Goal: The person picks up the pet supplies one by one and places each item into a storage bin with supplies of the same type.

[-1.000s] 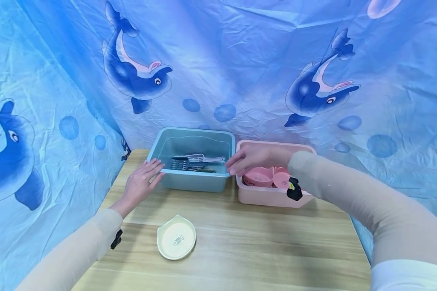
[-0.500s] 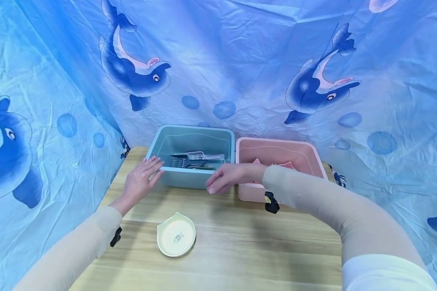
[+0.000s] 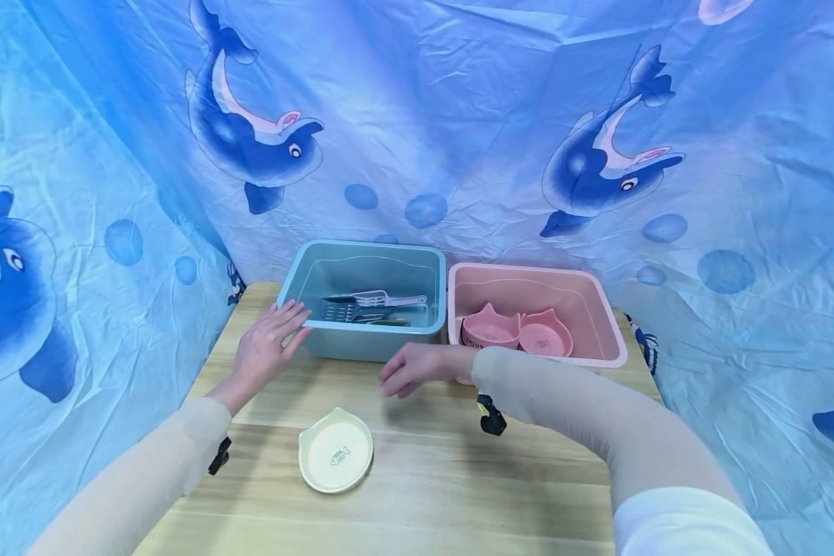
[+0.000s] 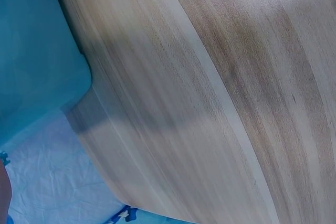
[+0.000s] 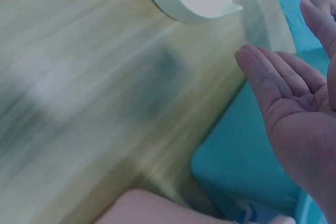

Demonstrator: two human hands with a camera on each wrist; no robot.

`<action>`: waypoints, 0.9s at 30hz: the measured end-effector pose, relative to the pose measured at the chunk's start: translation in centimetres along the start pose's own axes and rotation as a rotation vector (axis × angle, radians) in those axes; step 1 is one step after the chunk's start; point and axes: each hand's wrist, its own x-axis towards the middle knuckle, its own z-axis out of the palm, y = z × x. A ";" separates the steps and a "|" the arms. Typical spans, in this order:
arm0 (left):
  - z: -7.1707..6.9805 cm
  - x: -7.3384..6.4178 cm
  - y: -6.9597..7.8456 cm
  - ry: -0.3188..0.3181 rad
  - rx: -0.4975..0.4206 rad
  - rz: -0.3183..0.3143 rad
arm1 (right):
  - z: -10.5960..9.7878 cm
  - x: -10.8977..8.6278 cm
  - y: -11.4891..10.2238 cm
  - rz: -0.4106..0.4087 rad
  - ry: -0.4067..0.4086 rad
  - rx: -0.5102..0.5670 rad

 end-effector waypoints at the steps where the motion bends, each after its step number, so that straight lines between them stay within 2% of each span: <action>1: 0.0 0.0 0.0 -0.004 0.000 -0.005 | 0.3 0.3 0.3 -0.003 0.004 0.004; 8: -0.1 -0.1 0.0 -0.012 0.010 0.001 | 2.7 2.6 2.4 0.000 0.040 0.016; 15: 0.2 -0.1 0.0 0.017 0.001 0.010 | 4.8 4.3 4.3 -0.022 0.114 -0.065; 21: 0.3 -0.2 0.0 0.036 -0.002 0.011 | 6.5 5.2 5.0 0.001 0.129 0.056; 27: 0.5 -0.3 -0.2 0.055 -0.006 0.022 | 7.7 5.7 5.1 0.024 0.155 0.055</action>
